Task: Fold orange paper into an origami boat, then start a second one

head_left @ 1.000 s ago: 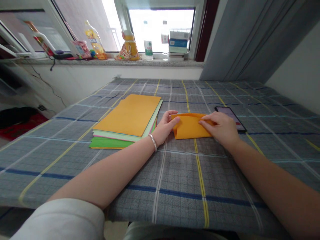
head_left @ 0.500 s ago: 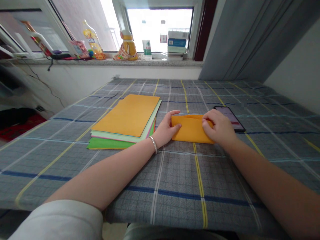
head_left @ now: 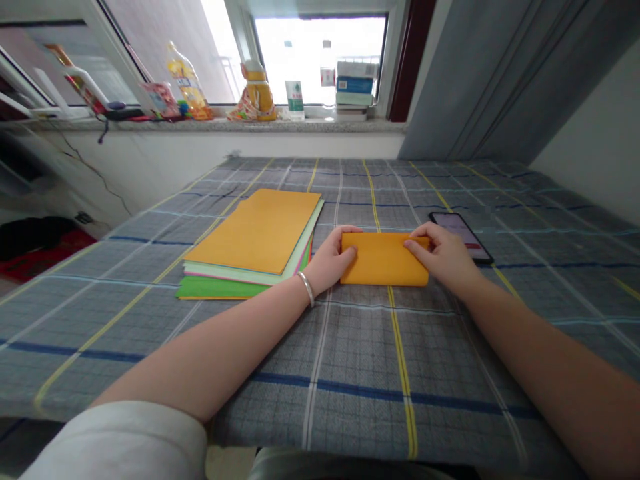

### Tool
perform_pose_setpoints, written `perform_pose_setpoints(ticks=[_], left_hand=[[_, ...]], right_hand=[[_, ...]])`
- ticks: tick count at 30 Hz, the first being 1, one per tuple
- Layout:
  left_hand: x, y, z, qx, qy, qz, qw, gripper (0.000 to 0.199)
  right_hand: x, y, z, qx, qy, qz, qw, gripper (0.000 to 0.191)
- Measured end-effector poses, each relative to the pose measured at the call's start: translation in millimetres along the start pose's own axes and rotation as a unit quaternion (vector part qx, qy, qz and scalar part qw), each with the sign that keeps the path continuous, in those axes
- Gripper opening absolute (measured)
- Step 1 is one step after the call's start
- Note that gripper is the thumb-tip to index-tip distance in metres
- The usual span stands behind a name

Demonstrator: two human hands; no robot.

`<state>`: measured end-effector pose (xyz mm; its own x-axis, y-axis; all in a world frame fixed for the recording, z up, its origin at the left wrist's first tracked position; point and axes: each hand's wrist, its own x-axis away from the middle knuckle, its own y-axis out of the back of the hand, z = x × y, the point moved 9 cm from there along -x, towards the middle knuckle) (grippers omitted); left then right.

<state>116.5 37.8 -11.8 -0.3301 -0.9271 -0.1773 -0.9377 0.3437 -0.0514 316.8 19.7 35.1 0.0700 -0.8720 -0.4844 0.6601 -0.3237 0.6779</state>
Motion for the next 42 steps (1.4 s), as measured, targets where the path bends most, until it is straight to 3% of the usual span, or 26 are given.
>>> perform_pose_setpoints(ticks=[8, 15, 21, 32, 38, 42], left_hand=[[2, 3.9, -4, -0.02, 0.012, -0.021, 0.999, 0.026], [4, 10.5, -4, 0.006, 0.02, -0.056, 0.998, 0.05], [2, 10.5, -4, 0.014, 0.016, -0.058, 0.998, 0.035], [2, 23.7, -5, -0.075, 0.006, -0.108, 0.991, 0.021], [1, 22.5, -2, -0.051, 0.016, -0.103, 0.993, 0.025], [1, 27.7, -4, -0.09, 0.008, -0.128, 0.988, 0.022]], right_hand=[[3, -3, -5, -0.054, -0.007, -0.037, 0.998, 0.026], [3, 0, -1, -0.074, -0.007, -0.041, 0.996, 0.021], [3, -9, -3, -0.098, 0.0, 0.004, 0.995, 0.029], [4, -11, -12, -0.132, -0.041, 0.005, 0.99, 0.025], [4, -10, -15, -0.123, -0.067, 0.002, 0.99, 0.024], [3, -15, -24, -0.133, -0.091, 0.012, 0.987, 0.022]])
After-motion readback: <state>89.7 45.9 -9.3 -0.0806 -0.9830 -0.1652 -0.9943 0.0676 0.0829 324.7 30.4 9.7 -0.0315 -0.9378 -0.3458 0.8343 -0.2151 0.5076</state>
